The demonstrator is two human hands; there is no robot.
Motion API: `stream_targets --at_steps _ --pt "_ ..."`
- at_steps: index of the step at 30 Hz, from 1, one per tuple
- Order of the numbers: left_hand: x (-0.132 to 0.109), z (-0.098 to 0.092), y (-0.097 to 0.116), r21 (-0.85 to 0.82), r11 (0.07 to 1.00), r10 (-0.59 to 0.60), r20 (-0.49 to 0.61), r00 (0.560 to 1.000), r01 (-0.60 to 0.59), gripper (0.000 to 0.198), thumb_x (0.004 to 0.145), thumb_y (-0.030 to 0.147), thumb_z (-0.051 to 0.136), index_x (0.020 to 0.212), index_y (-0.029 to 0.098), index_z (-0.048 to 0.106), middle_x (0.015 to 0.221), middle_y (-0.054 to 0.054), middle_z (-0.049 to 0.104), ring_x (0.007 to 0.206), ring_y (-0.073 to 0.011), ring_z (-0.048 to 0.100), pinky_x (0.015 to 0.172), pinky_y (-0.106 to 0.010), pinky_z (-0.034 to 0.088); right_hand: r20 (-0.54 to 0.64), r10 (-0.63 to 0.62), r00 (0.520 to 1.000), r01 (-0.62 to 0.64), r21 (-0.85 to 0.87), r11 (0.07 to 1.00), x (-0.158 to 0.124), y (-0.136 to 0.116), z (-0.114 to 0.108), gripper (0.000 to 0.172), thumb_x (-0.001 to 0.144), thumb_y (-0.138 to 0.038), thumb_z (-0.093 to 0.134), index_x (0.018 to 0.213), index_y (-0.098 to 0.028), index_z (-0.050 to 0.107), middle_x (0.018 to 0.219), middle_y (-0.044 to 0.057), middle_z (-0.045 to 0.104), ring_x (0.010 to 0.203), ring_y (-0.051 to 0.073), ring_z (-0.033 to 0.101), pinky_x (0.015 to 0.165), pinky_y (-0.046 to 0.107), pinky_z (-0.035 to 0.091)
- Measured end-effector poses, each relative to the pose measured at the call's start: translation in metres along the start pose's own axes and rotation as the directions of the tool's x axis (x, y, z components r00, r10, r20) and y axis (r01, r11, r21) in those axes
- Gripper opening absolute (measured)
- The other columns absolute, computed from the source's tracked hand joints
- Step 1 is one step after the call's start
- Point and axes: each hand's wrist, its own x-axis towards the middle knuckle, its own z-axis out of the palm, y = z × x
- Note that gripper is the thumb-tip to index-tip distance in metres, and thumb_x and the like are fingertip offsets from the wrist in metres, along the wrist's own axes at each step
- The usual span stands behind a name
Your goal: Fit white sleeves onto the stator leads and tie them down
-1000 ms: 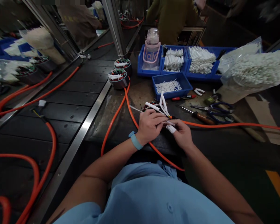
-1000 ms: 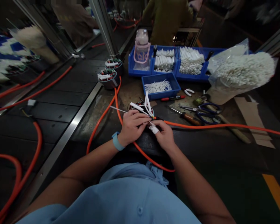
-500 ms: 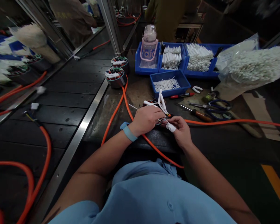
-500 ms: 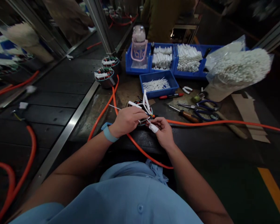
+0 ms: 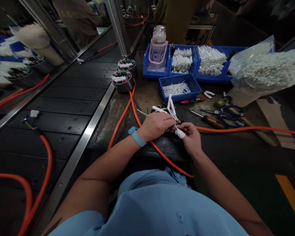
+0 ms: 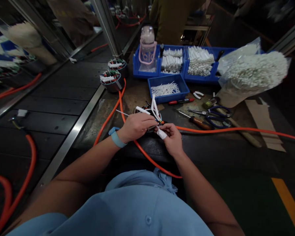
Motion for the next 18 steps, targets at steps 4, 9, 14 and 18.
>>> stream_targets --at_steps 4,9,14,18 --pt "-0.0019 -0.0002 -0.0028 -0.039 0.998 -0.056 -0.011 0.998 0.056 0.024 0.090 0.016 0.044 0.092 0.018 0.068 0.093 -0.003 0.070 0.085 -0.0134 0.063 0.074 -0.023 0.046 0.023 -0.002 1.000 0.002 0.002 1.000 -0.0019 -0.0012 0.0000 0.027 0.067 -0.031 0.076 0.081 -0.023 0.055 0.083 0.000 0.069 0.080 0.018 0.068 0.081 0.036 0.056" --pt "-0.0012 0.0008 -0.0014 -0.043 0.999 -0.008 -0.028 1.000 0.007 0.026 0.091 0.017 0.042 0.090 0.018 0.069 0.091 -0.004 0.070 0.084 -0.0139 0.063 0.074 -0.024 0.046 0.008 -0.011 1.000 0.012 -0.044 0.999 -0.0014 -0.0016 0.0014 0.027 0.067 -0.035 0.075 0.079 -0.023 0.054 0.082 0.001 0.068 0.079 0.018 0.067 0.081 0.038 0.056" --pt "-0.0013 0.0004 -0.0017 -0.085 0.996 0.008 0.012 1.000 -0.007 0.027 0.090 0.014 0.042 0.092 0.019 0.068 0.093 -0.004 0.070 0.087 -0.0130 0.063 0.076 -0.023 0.047 -0.026 -0.021 0.999 0.020 -0.041 0.999 -0.0014 0.0003 0.0007 0.026 0.066 -0.031 0.076 0.079 -0.022 0.055 0.081 0.000 0.068 0.076 0.016 0.067 0.078 0.035 0.056" --pt "-0.0037 -0.0015 -0.0055 -0.062 0.996 -0.058 0.008 0.998 0.058 0.026 0.090 0.015 0.043 0.091 0.018 0.068 0.093 -0.004 0.070 0.085 -0.0134 0.063 0.075 -0.024 0.047 0.021 -0.029 0.999 0.029 0.011 1.000 -0.0027 0.0006 0.0003 0.024 0.068 -0.029 0.075 0.079 -0.022 0.055 0.085 0.000 0.068 0.079 0.017 0.067 0.081 0.035 0.055"
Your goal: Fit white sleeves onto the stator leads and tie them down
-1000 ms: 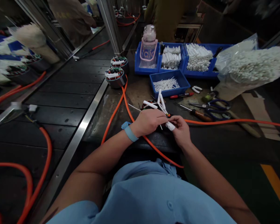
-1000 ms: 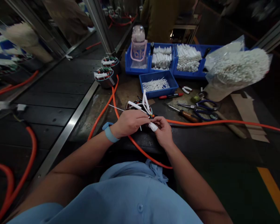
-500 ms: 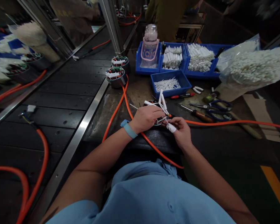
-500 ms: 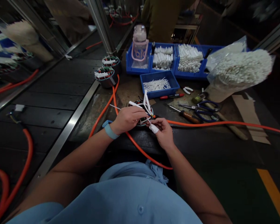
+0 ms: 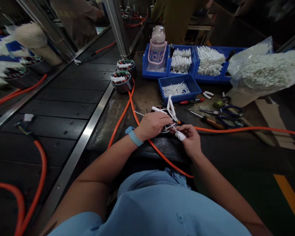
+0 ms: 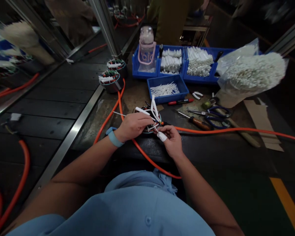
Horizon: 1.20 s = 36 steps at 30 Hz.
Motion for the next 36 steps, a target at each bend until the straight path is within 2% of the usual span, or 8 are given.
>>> stream_targets --at_steps 4,10,17,21,26,30,33,36 --pt "0.001 0.001 0.001 0.011 0.998 0.060 -0.016 0.998 -0.060 0.028 0.092 0.018 0.041 0.091 0.018 0.069 0.092 -0.005 0.070 0.086 -0.0135 0.063 0.076 -0.025 0.048 -0.011 -0.011 1.000 0.011 -0.016 1.000 0.000 -0.001 0.001 0.024 0.068 -0.030 0.075 0.078 -0.022 0.055 0.082 0.000 0.067 0.079 0.017 0.067 0.080 0.036 0.055" --pt "0.002 0.002 0.000 0.023 1.000 0.016 -0.015 1.000 -0.015 0.028 0.092 0.017 0.040 0.092 0.018 0.069 0.094 -0.004 0.070 0.086 -0.0130 0.063 0.076 -0.024 0.048 0.001 -0.009 1.000 0.009 -0.046 0.999 0.000 -0.001 0.001 0.023 0.069 -0.032 0.073 0.078 -0.023 0.054 0.083 0.001 0.067 0.079 0.018 0.066 0.081 0.037 0.054" --pt "0.003 0.003 0.014 -0.061 0.987 0.152 0.069 0.986 -0.148 0.023 0.091 0.021 0.046 0.101 0.019 0.066 0.096 -0.005 0.069 0.091 -0.0143 0.062 0.082 -0.027 0.048 -0.099 -0.076 0.992 0.053 -0.224 0.973 0.001 0.001 0.000 0.023 0.066 -0.032 0.072 0.077 -0.022 0.055 0.075 -0.001 0.064 0.071 0.015 0.061 0.069 0.029 0.052" --pt "0.002 0.005 0.024 -0.091 0.994 0.062 0.057 0.996 -0.057 0.020 0.090 0.025 0.049 0.094 0.017 0.067 0.092 -0.005 0.068 0.086 -0.0150 0.061 0.077 -0.026 0.049 0.088 -0.074 0.993 0.102 -0.373 0.922 -0.002 -0.016 -0.006 0.019 0.069 -0.030 0.069 0.080 -0.022 0.055 0.085 0.001 0.065 0.078 0.016 0.060 0.072 0.027 0.049" --pt "-0.002 0.011 0.025 -0.056 0.998 0.017 0.013 1.000 -0.017 0.022 0.090 0.018 0.044 0.091 0.017 0.066 0.095 -0.006 0.066 0.090 -0.0150 0.059 0.081 -0.028 0.048 0.215 -0.022 0.976 0.161 -0.655 0.738 0.007 -0.029 -0.010 0.015 0.078 -0.032 0.060 0.069 -0.020 0.061 0.063 -0.002 0.059 0.060 0.013 0.052 0.058 0.024 0.040" --pt "-0.007 0.014 0.028 0.011 0.999 -0.048 -0.010 0.999 0.048 0.019 0.090 0.022 0.046 0.091 0.018 0.065 0.098 -0.006 0.064 0.091 -0.0173 0.057 0.082 -0.033 0.047 0.229 -0.011 0.973 0.131 -0.521 0.844 -0.003 -0.022 -0.019 0.025 0.082 -0.035 0.056 0.063 -0.019 0.061 0.062 0.000 0.061 0.061 0.015 0.055 0.059 0.026 0.043" --pt "-0.011 0.016 0.031 0.081 0.978 -0.189 -0.013 0.982 0.190 0.021 0.087 0.030 0.050 0.095 0.014 0.062 0.094 -0.009 0.063 0.092 -0.0211 0.056 0.088 -0.038 0.045 0.160 0.033 0.987 0.031 -0.378 0.925 -0.015 -0.024 -0.024 0.023 0.084 -0.033 0.055 0.067 -0.020 0.063 0.069 0.002 0.065 0.069 0.018 0.062 0.068 0.030 0.049" --pt "-0.015 0.020 0.029 0.133 0.954 -0.276 0.048 0.960 0.267 0.033 0.082 0.043 0.057 0.092 0.012 0.062 0.083 -0.009 0.063 0.086 -0.0235 0.058 0.090 -0.042 0.043 0.072 -0.002 0.997 0.022 -0.269 0.963 0.000 -0.031 -0.008 0.020 0.081 -0.030 0.057 0.066 -0.020 0.063 0.069 0.002 0.064 0.070 0.019 0.063 0.068 0.032 0.051"
